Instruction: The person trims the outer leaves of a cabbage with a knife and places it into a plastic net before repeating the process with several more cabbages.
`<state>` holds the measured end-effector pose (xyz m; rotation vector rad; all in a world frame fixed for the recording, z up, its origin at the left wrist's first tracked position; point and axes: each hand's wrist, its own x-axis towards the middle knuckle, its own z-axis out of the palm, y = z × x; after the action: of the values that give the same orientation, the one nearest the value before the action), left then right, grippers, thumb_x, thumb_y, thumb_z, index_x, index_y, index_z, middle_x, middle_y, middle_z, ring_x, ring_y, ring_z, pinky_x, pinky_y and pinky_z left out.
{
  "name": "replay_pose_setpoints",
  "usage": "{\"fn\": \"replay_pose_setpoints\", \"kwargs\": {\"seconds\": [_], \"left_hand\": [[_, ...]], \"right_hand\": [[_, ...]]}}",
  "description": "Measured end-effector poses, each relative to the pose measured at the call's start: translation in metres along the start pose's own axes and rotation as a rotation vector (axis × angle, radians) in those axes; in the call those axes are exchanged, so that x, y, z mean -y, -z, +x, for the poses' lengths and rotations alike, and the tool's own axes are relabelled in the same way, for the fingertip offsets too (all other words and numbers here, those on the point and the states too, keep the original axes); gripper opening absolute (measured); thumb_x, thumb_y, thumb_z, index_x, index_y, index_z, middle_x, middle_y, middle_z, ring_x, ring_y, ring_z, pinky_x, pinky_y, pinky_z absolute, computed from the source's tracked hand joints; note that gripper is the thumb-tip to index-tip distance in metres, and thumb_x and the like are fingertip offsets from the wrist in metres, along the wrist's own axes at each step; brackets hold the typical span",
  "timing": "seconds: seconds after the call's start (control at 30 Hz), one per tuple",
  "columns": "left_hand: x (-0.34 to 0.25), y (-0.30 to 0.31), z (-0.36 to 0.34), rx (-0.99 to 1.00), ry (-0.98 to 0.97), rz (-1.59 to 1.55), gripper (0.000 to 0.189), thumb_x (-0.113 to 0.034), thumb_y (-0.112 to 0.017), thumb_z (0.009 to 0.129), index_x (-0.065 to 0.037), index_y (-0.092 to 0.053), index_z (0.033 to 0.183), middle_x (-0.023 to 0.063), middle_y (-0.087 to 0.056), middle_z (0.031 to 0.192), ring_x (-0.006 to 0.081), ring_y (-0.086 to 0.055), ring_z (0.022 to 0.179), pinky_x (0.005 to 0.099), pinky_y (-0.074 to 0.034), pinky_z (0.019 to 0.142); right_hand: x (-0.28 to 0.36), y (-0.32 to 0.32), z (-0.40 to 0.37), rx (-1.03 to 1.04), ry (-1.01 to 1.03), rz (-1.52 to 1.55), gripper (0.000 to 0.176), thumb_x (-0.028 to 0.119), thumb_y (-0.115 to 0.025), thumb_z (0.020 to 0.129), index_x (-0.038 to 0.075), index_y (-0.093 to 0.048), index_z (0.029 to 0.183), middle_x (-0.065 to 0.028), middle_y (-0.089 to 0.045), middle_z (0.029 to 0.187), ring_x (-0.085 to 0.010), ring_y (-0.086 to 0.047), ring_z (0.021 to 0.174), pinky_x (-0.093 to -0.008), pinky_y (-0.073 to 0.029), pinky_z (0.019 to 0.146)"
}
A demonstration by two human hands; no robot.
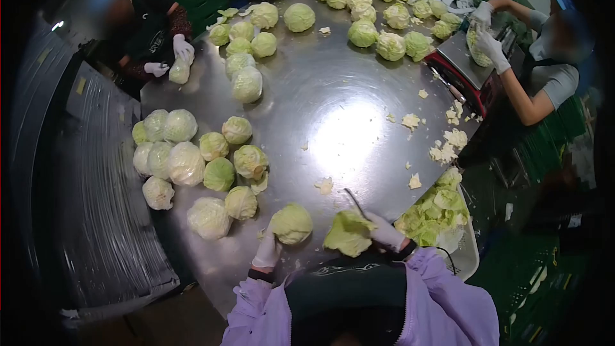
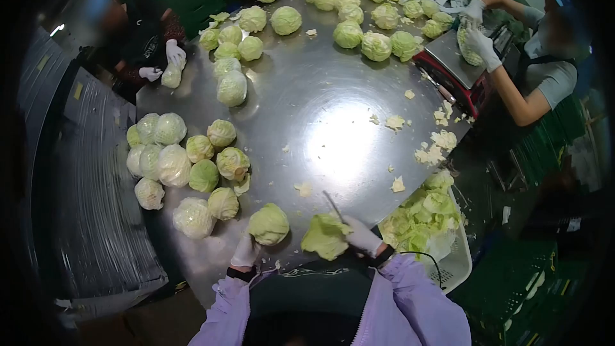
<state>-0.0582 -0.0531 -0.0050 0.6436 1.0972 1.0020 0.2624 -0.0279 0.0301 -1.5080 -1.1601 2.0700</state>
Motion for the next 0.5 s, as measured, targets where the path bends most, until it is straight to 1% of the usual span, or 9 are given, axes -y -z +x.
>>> {"fn": "replay_pose_setpoints", "kwargs": {"seconds": [0.03,0.07,0.13,0.2,0.23,0.3,0.33,0.4,0.5], "left_hand": [[0.000,0.001,-0.001,-0.005,0.087,-0.468,0.058,-0.039,-0.051,0.094,-0.003,-0.039,0.138,0.0143,-0.046,0.138,0.0294,-0.048,0.126,0.0418,-0.041,0.103],[-0.001,-0.003,-0.002,0.018,0.099,-0.651,0.056,-0.042,-0.042,0.097,-0.008,-0.037,0.141,0.0145,-0.043,0.142,0.0306,-0.046,0.127,0.0442,-0.040,0.104],[-0.006,-0.010,-0.003,0.113,0.115,-0.812,0.060,-0.047,-0.040,0.096,-0.009,-0.035,0.143,0.0167,-0.040,0.144,0.0360,-0.046,0.127,0.0514,-0.042,0.101],[-0.005,-0.018,0.008,0.274,0.170,-1.080,0.065,-0.054,-0.035,0.096,-0.011,-0.032,0.144,0.0206,-0.035,0.145,0.0443,-0.044,0.125,0.0604,-0.047,0.092],[0.000,-0.024,0.013,0.278,0.160,-1.083,0.065,-0.054,-0.035,0.096,-0.011,-0.032,0.144,0.0206,-0.035,0.145,0.0443,-0.044,0.125,0.0604,-0.047,0.092],[0.008,-0.035,0.020,0.156,-0.049,-0.324,0.061,-0.053,-0.040,0.094,-0.016,-0.035,0.143,0.0130,-0.038,0.145,0.0374,-0.039,0.131,0.0530,-0.044,0.099],[-0.005,-0.046,0.021,0.324,0.211,-1.241,0.063,-0.053,-0.037,0.096,-0.010,-0.033,0.143,0.0198,-0.039,0.142,0.0417,-0.046,0.124,0.0574,-0.051,0.090],[-0.026,-0.073,0.022,0.356,0.209,-1.193,0.063,-0.054,-0.038,0.096,-0.011,-0.035,0.142,0.0182,-0.041,0.141,0.0391,-0.047,0.123,0.0566,-0.052,0.089],[-0.036,-0.101,0.016,0.252,0.271,-1.079,0.064,-0.057,-0.038,0.095,-0.012,-0.036,0.140,0.0152,-0.044,0.138,0.0344,-0.050,0.122,0.0532,-0.053,0.089]], "right_hand": [[-0.056,0.018,0.029,-0.149,0.353,-0.198,0.037,0.007,-0.058,0.087,0.004,-0.052,0.124,-0.0048,-0.063,0.092,-0.0088,-0.058,0.077,-0.0216,-0.048,0.061],[-0.049,0.034,0.015,-0.202,0.394,-0.251,0.028,0.009,-0.059,0.088,0.002,-0.056,0.115,-0.0043,-0.063,0.095,-0.0105,-0.056,0.090,-0.0250,-0.047,0.076],[-0.033,0.063,-0.021,-0.426,0.348,-0.392,0.024,0.006,-0.061,0.084,0.003,-0.057,0.108,-0.0098,-0.065,0.092,-0.0165,-0.061,0.086,-0.0291,-0.048,0.076],[-0.060,0.110,-0.048,-0.575,0.299,-0.771,0.035,0.017,-0.068,0.078,0.007,-0.058,0.110,-0.0176,-0.065,0.096,-0.0351,-0.064,0.090,-0.0379,-0.051,0.076],[-0.064,0.123,-0.064,-0.598,0.108,-0.963,0.038,0.016,-0.070,0.075,0.006,-0.058,0.110,-0.0175,-0.066,0.096,-0.0355,-0.064,0.090,-0.0380,-0.051,0.076],[-0.080,0.148,-0.094,-0.584,-0.065,-1.170,0.052,0.022,-0.075,0.069,0.007,-0.059,0.116,-0.0161,-0.066,0.093,-0.0330,-0.065,0.082,-0.0382,-0.051,0.072],[-0.065,0.143,-0.107,-0.611,-0.040,-1.053,0.047,0.021,-0.073,0.072,0.008,-0.060,0.116,-0.0138,-0.066,0.088,-0.0288,-0.065,0.078,-0.0364,-0.051,0.070],[-0.042,0.120,-0.111,-0.645,-0.025,-0.930,0.042,0.020,-0.071,0.076,0.009,-0.061,0.115,-0.0114,-0.065,0.082,-0.0247,-0.065,0.073,-0.0347,-0.052,0.067],[-0.015,0.069,-0.084,-0.600,0.170,-0.148,0.032,0.011,-0.063,0.087,0.005,-0.061,0.117,-0.0031,-0.063,0.087,-0.0079,-0.057,0.067,-0.0218,-0.048,0.060]]}}
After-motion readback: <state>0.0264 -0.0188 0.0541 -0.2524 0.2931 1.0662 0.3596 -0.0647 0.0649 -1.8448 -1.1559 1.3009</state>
